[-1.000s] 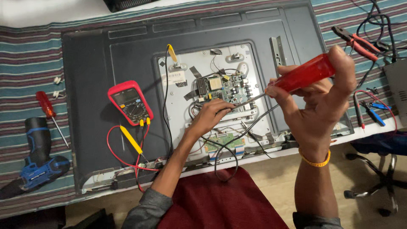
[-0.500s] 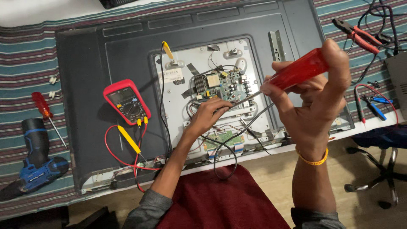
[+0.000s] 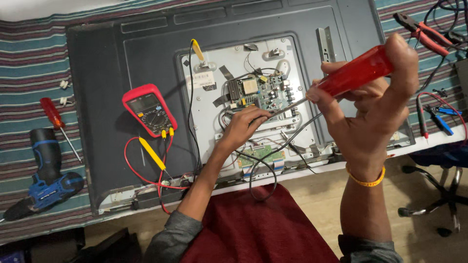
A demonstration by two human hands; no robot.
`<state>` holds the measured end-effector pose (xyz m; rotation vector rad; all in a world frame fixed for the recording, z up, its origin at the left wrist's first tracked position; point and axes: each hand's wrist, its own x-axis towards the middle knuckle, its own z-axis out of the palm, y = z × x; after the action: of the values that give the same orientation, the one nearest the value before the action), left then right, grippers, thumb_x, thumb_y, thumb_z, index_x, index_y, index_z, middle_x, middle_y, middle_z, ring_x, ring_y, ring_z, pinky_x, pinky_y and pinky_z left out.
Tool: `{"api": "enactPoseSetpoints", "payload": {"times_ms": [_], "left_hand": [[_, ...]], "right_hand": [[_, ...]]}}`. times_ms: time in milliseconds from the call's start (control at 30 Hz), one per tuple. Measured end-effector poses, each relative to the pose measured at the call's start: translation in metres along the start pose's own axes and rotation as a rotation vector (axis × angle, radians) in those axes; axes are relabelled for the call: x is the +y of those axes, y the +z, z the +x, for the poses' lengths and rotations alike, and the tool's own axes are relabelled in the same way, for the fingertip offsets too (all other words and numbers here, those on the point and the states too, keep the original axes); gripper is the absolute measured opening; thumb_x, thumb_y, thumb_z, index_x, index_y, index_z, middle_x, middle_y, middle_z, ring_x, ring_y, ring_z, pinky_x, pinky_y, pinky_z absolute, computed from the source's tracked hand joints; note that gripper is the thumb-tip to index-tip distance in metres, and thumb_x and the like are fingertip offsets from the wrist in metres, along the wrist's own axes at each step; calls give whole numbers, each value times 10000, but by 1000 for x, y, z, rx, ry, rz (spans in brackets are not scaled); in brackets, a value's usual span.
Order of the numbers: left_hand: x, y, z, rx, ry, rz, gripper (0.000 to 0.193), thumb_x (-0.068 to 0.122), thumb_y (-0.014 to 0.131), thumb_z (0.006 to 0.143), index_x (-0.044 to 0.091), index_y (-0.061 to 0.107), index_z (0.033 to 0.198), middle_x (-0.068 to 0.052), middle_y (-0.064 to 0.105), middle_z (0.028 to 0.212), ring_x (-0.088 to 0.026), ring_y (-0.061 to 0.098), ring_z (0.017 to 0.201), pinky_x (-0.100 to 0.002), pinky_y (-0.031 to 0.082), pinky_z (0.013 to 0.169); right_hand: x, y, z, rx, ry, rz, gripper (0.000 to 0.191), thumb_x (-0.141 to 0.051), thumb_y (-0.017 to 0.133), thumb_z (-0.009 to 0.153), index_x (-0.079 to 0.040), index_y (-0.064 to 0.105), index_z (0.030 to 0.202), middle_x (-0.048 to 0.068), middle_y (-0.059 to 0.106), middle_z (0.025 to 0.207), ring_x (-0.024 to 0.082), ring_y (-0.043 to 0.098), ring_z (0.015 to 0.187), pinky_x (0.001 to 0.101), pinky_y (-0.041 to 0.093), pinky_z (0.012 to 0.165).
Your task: The person uses a screwdriver to loosen and remove screws from a circuit board inside an open appliance chassis. They then disconnect and reconnect wires and connectors on the board, using both hands to manipulate the components while a multimeter is attached nearby.
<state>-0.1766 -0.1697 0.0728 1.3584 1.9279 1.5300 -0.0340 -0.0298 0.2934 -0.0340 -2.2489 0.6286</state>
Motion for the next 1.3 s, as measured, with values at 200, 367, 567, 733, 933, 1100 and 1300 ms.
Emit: {"api": "enactPoseSetpoints", "payload": {"times_ms": [200,367,567,733,933,1100,1300], "left_hand": [[7,-3,-2,49,-21,-56,183,159,649,1010,82,734,1152,-89,746,1074,-238,719,1013,-361,560,883],[33,-13,3,147,-79,-193,220,200,643,1043,87,730,1211,-70,773,1122,-184,742,1026,-334,586,901],[71,-20,15,9,201,-200,382,214,569,1103,54,549,1449,-143,674,1340,-235,677,1204,-349,544,1021],[75,-17,26,8,45,-238,223,194,670,1043,70,703,1225,-65,771,1052,-193,763,911,-338,601,825],[79,-11,39,77,-104,120,337,223,901,826,7,663,927,-107,691,835,-223,687,765,-368,558,755],[83,-10,38,179,174,-57,473,145,813,778,-4,627,1186,-155,681,1061,-270,676,913,-396,559,804],[70,-16,27,-19,40,-4,218,170,756,968,106,725,1174,-68,767,1052,-209,737,929,-394,574,846]], "right_hand": [[4,-10,12,-7,-130,-35,866,-58,880,945,-143,284,1568,190,622,1240,273,762,1102,305,624,859],[16,-23,22,-107,-144,143,559,-17,802,915,-65,486,1373,224,714,1148,255,798,928,251,572,645],[54,-2,37,-320,72,1074,427,-237,614,1104,-125,432,1474,275,655,1314,392,738,1153,436,685,907],[54,40,0,-95,256,1148,684,-498,506,1115,-76,321,1619,259,659,1340,348,710,1179,462,585,1072],[33,48,-38,-127,186,416,484,-168,771,862,59,636,1267,246,575,1169,367,607,1082,436,520,948],[21,42,-29,-166,356,260,249,-7,801,894,-39,740,1133,78,772,1027,175,749,980,333,601,852],[9,40,-20,-148,316,393,316,13,689,876,-7,655,1190,112,725,1112,217,702,1067,336,556,918]]}}
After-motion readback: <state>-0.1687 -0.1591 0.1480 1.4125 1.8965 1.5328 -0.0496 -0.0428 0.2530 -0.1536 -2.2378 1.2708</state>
